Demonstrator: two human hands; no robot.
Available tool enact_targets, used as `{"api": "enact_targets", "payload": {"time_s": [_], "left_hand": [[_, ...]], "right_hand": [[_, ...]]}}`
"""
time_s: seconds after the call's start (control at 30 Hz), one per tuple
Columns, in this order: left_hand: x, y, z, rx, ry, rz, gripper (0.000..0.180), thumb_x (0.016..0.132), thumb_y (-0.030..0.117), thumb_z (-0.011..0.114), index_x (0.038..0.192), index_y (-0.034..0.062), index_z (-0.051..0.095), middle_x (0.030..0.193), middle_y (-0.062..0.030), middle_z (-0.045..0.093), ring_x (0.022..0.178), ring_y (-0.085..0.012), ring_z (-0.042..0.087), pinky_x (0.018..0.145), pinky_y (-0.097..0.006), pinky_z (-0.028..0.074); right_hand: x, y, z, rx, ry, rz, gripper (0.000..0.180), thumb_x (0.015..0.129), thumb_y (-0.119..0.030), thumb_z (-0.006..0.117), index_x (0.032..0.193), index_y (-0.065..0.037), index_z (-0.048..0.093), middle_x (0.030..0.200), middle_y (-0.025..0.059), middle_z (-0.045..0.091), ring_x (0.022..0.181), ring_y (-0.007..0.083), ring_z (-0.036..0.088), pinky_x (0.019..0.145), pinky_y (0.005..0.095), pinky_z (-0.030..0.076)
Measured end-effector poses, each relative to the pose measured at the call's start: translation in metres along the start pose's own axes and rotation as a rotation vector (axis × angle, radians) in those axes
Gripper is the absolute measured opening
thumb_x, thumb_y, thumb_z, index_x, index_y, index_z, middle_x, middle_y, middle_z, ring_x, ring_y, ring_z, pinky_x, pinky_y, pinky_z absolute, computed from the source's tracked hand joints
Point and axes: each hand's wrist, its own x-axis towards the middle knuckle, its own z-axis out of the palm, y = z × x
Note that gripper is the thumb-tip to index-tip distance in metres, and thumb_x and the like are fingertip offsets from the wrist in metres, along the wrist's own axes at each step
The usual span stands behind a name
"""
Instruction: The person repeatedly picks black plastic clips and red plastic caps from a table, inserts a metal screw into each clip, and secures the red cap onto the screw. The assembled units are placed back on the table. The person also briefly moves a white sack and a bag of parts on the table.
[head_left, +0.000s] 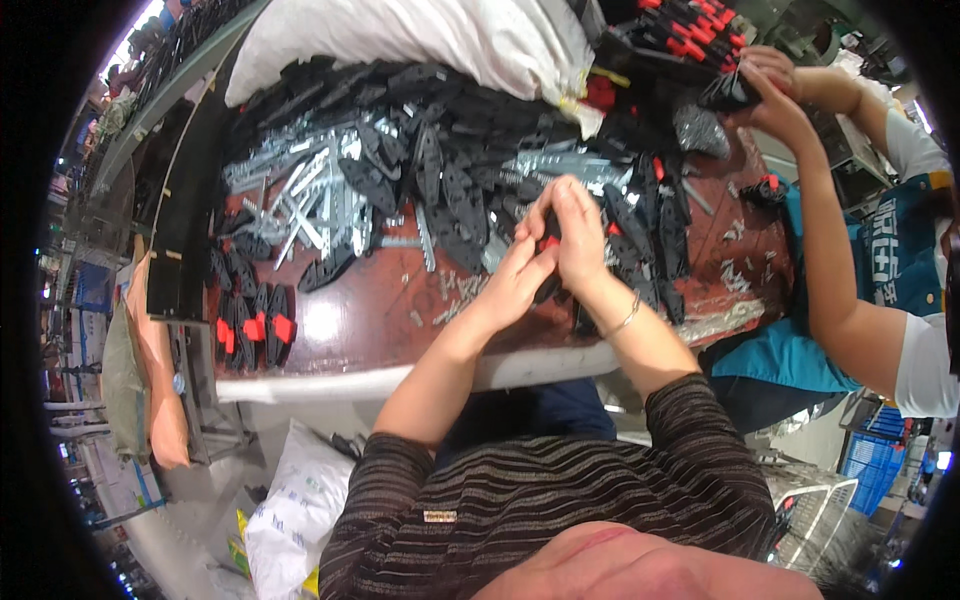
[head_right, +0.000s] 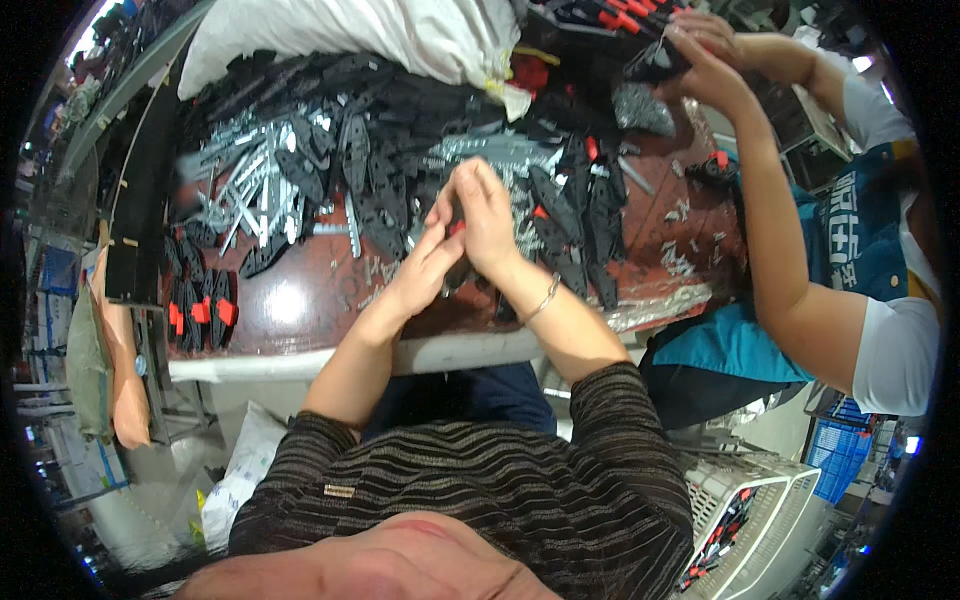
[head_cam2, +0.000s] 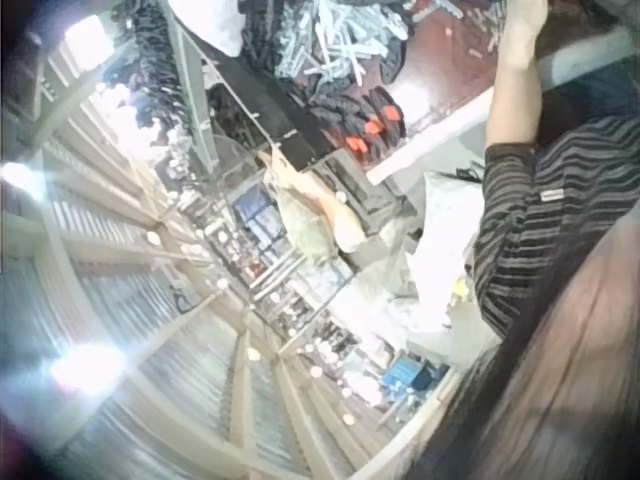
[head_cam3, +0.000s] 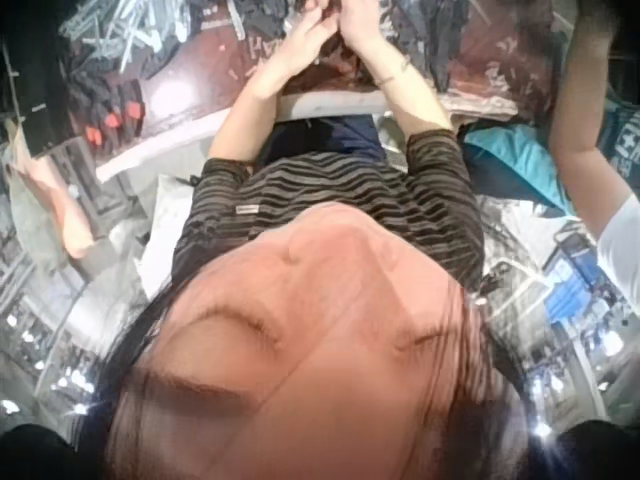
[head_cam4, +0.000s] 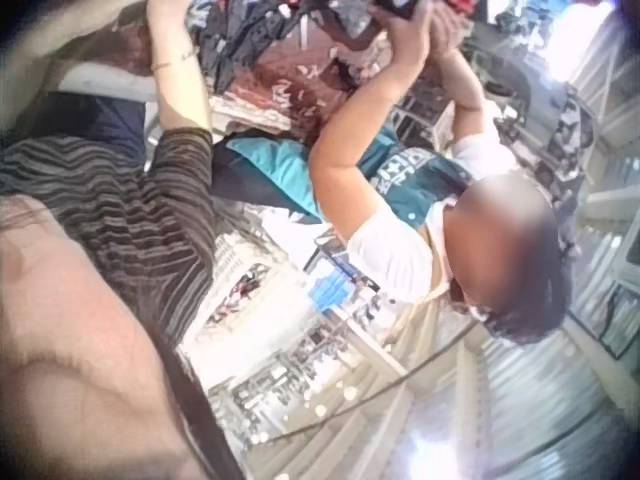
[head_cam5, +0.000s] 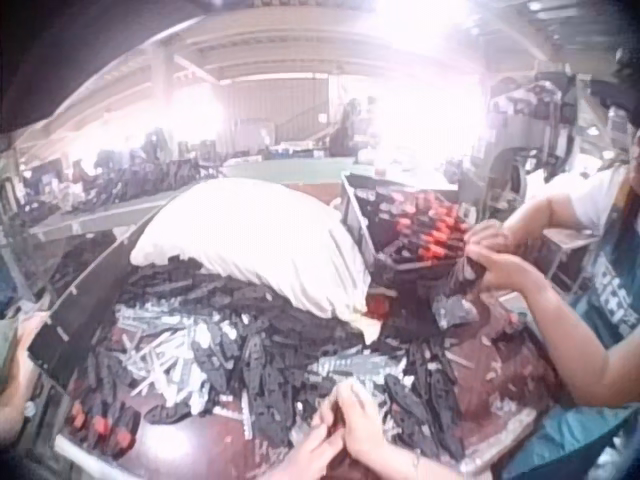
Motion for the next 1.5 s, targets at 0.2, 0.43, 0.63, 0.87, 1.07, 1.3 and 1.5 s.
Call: {"api": "enact_targets", "payload": {"time_s": [0.2,0.43,0.63,0.87,1.07,1.3,1.5], "left_hand": [[0.005,0.001,0.000,-0.270,0.082,0.018,0.041,0.095,0.017,0.052,0.129,-0.0019,0.042,0.119,-0.0036,0.051,0.110,-0.0111,0.047,0.096,-0.027,0.037],[-0.064,0.068,-0.063,-0.247,0.498,-0.059,0.046,0.086,0.006,0.062,0.125,-0.0025,0.041,0.112,-0.0087,0.054,0.101,-0.0128,0.052,0.089,-0.029,0.044],[-0.191,0.072,-0.195,0.300,1.026,0.126,0.041,0.087,0.011,0.060,0.125,0.0019,0.049,0.106,-0.0077,0.060,0.090,-0.0133,0.058,0.079,-0.026,0.048],[-0.218,0.070,-0.261,1.204,1.004,-0.194,0.036,0.083,0.017,0.060,0.116,0.0021,0.058,0.107,-0.0206,0.061,0.106,-0.0343,0.055,0.092,-0.039,0.043],[-0.194,0.093,-0.229,1.797,1.034,-0.465,0.039,0.077,0.029,0.069,0.114,0.0186,0.064,0.122,-0.0068,0.053,0.118,-0.0318,0.044,0.092,-0.052,0.037],[-0.152,0.220,-0.093,0.496,0.416,0.516,0.032,0.085,0.006,0.057,0.115,-0.0023,0.059,0.117,-0.0135,0.057,0.098,-0.0216,0.054,0.081,-0.030,0.042],[-0.159,0.274,-0.035,-0.490,-0.327,1.037,0.030,0.079,-0.006,0.061,0.104,0.0107,0.066,0.102,-0.0005,0.061,0.105,-0.0126,0.051,0.058,-0.030,0.057]], "right_hand": [[0.007,0.003,0.001,0.185,-0.075,0.101,0.038,0.100,-0.038,0.035,0.095,-0.003,0.049,0.072,0.0104,0.058,0.068,0.0201,0.061,0.067,0.0314,0.051],[-0.016,-0.021,-0.023,-0.442,0.112,-0.124,0.014,0.090,-0.013,0.054,0.099,-0.001,0.056,0.094,0.0074,0.060,0.087,0.0173,0.059,0.081,0.0309,0.046],[-0.082,0.012,-0.024,-0.564,0.033,-0.082,0.003,0.088,-0.002,0.058,0.090,-0.001,0.057,0.087,0.0029,0.057,0.079,0.0085,0.052,0.075,0.0217,0.042],[-0.075,0.010,-0.004,-0.831,0.044,-0.368,0.003,0.083,-0.001,0.063,0.085,0.000,0.061,0.081,0.0066,0.061,0.074,0.0135,0.057,0.069,0.0249,0.045],[-0.078,0.007,-0.013,-0.933,0.097,-0.444,0.004,0.081,-0.001,0.065,0.083,-0.001,0.061,0.078,0.0073,0.062,0.070,0.0174,0.058,0.066,0.0270,0.045],[-0.080,0.002,0.005,-1.187,-0.083,-0.630,0.007,0.072,-0.004,0.067,0.075,-0.008,0.062,0.073,0.0058,0.061,0.068,0.0243,0.056,0.061,0.0348,0.040],[-0.090,0.005,0.027,-1.465,-0.289,-0.444,0.011,0.071,-0.014,0.070,0.080,-0.010,0.066,0.076,0.0022,0.056,0.078,0.0223,0.053,0.068,0.0349,0.038]]}}
